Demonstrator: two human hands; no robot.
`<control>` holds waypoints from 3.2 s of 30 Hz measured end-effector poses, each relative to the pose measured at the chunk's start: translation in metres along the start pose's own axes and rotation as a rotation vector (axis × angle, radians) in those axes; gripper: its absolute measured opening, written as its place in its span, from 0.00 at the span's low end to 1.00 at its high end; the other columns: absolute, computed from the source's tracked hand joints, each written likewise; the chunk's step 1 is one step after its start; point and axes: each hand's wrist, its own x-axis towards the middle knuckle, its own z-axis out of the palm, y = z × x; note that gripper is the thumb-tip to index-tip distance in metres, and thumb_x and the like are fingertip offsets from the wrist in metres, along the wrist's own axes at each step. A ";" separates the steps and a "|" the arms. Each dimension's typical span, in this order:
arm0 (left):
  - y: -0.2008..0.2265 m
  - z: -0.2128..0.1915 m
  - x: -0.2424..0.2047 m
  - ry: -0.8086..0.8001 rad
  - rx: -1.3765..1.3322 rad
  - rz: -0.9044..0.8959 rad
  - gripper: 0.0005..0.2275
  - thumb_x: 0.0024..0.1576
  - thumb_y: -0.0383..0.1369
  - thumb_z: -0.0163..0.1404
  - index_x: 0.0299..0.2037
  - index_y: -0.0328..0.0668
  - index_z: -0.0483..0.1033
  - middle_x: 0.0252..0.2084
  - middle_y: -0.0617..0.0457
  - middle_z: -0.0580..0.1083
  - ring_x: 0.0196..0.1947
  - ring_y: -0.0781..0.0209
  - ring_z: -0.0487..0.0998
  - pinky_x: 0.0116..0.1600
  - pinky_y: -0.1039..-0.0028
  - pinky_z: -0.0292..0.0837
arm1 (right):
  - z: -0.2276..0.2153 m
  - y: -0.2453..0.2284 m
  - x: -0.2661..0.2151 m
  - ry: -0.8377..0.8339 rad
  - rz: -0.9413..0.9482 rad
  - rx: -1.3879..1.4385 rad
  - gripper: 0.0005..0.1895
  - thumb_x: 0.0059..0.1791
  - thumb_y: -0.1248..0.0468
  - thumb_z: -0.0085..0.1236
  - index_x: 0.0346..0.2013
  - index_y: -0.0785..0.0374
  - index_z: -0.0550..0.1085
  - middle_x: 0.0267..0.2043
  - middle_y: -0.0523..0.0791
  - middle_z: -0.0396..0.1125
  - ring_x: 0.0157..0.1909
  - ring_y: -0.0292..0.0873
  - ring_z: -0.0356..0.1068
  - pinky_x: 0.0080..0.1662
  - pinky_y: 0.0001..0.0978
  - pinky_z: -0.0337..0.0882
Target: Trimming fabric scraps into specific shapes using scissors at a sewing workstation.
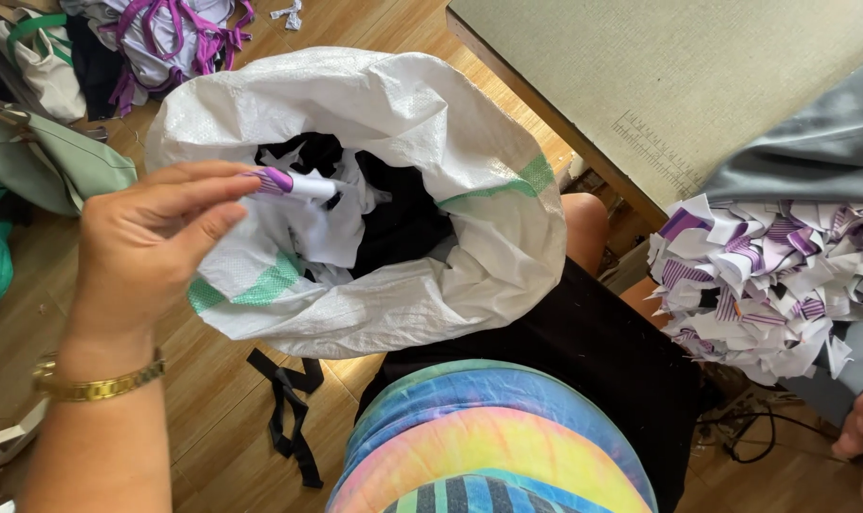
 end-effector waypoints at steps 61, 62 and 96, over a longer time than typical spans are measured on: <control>0.035 -0.008 -0.058 0.497 0.156 0.194 0.23 0.84 0.10 0.48 0.85 0.23 0.55 0.87 0.27 0.60 0.79 0.28 0.71 0.77 0.55 0.73 | 0.542 -0.155 0.517 0.172 -0.312 -0.575 0.39 0.50 0.25 0.54 0.42 0.61 0.70 0.34 0.41 0.63 0.34 0.36 0.65 0.37 0.27 0.69; 0.039 -0.007 -0.058 0.512 0.223 0.161 0.25 0.82 0.08 0.51 0.85 0.22 0.56 0.85 0.25 0.64 0.64 0.39 0.70 0.61 0.63 0.69 | 0.547 -0.158 0.516 0.147 -0.259 -0.574 0.42 0.48 0.23 0.53 0.42 0.60 0.70 0.35 0.41 0.63 0.36 0.36 0.63 0.39 0.28 0.65; 0.094 0.045 -0.100 0.535 0.116 -0.074 0.38 0.76 0.06 0.52 0.90 0.42 0.47 0.66 0.13 0.78 0.56 0.39 0.84 0.66 0.60 0.82 | 0.551 -0.153 0.551 -0.286 -0.315 -0.168 0.40 0.54 0.27 0.61 0.48 0.62 0.66 0.40 0.41 0.62 0.42 0.36 0.66 0.48 0.30 0.68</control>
